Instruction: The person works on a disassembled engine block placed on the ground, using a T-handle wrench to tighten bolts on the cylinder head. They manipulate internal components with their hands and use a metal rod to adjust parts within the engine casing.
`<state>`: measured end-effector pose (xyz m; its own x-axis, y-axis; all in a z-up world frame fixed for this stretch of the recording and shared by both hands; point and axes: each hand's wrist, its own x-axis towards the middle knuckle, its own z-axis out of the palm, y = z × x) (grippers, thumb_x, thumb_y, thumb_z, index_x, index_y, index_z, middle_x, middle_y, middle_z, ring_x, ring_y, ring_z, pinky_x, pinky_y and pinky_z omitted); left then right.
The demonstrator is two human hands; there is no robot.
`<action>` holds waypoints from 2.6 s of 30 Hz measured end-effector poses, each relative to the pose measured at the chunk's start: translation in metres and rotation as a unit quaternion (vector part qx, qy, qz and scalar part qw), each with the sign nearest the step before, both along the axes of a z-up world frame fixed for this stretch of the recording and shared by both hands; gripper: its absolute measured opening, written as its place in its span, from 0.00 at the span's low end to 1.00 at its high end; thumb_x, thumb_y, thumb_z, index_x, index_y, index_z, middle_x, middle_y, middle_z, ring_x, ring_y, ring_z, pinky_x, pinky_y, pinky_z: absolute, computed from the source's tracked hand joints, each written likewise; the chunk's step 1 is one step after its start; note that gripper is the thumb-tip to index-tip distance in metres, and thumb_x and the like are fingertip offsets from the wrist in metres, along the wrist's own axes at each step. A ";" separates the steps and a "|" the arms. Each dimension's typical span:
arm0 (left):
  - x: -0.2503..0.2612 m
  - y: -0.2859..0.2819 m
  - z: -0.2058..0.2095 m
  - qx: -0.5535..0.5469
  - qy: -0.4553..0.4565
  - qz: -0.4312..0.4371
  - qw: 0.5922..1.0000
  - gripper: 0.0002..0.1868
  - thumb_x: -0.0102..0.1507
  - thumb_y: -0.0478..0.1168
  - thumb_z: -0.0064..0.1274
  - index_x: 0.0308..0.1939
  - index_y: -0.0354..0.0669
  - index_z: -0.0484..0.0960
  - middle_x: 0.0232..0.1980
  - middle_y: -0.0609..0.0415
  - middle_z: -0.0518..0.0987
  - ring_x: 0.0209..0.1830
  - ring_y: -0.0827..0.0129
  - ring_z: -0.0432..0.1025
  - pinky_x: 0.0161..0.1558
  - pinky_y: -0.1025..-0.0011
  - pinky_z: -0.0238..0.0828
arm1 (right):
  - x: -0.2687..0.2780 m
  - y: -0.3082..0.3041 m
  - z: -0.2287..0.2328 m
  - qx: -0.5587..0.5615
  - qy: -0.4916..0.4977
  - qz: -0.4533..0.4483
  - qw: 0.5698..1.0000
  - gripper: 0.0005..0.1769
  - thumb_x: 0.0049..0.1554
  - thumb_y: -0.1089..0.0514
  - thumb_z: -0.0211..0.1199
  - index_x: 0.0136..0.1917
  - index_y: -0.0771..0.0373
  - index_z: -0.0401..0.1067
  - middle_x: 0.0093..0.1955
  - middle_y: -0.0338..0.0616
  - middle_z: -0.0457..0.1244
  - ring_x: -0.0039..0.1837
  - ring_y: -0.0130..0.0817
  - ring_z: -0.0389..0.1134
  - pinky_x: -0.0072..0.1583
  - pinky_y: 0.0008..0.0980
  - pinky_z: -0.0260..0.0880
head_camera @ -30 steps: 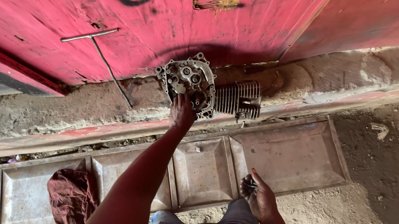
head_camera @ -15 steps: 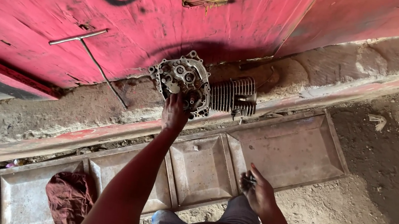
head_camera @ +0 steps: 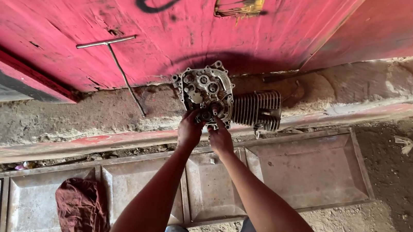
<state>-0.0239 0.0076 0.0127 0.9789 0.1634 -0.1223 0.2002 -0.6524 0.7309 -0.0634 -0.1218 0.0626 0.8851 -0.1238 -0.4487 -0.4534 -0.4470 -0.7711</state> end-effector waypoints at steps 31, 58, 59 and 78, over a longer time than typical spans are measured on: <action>0.008 0.001 -0.011 -0.033 -0.139 -0.014 0.990 0.30 0.55 0.28 0.55 0.61 0.48 0.81 0.51 0.39 0.79 0.50 0.38 0.77 0.50 0.50 0.77 | 0.017 0.000 -0.035 0.347 0.060 -0.149 0.924 0.28 0.59 0.59 0.64 0.72 0.60 0.63 0.33 0.46 0.60 0.29 0.34 0.62 0.26 0.28 0.58; 0.021 0.010 0.023 -0.080 0.046 0.032 0.995 0.19 0.58 0.47 0.65 0.53 0.55 0.85 0.52 0.48 0.76 0.55 0.43 0.75 0.57 0.52 0.73 | 0.018 0.013 -0.040 0.289 -0.049 -0.229 0.928 0.15 0.55 0.60 0.70 0.56 0.58 0.74 0.30 0.46 0.63 0.27 0.28 0.62 0.25 0.23 0.63; 0.013 0.014 0.026 -0.118 0.056 0.030 0.991 0.21 0.58 0.49 0.65 0.55 0.52 0.84 0.53 0.45 0.76 0.55 0.40 0.75 0.58 0.49 0.72 | 0.012 0.012 -0.033 0.277 -0.045 -0.213 0.936 0.15 0.55 0.58 0.72 0.55 0.59 0.75 0.29 0.47 0.64 0.26 0.29 0.63 0.25 0.24 0.63; -0.142 0.016 0.177 -0.531 0.138 0.097 0.830 0.13 0.61 0.40 0.59 0.46 0.37 0.81 0.42 0.44 0.84 0.42 0.54 0.79 0.45 0.54 0.81 | -0.097 -0.057 0.130 0.107 0.077 0.090 0.987 0.38 0.47 0.30 0.62 0.69 0.39 0.72 0.53 0.42 0.70 0.44 0.32 0.70 0.46 0.30 0.73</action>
<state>-0.1658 0.0239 0.1899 0.8579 -0.0293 -0.5129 0.4813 0.3952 0.7824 -0.1602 -0.1790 0.1922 0.8036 0.1416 -0.5780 -0.5006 -0.3645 -0.7852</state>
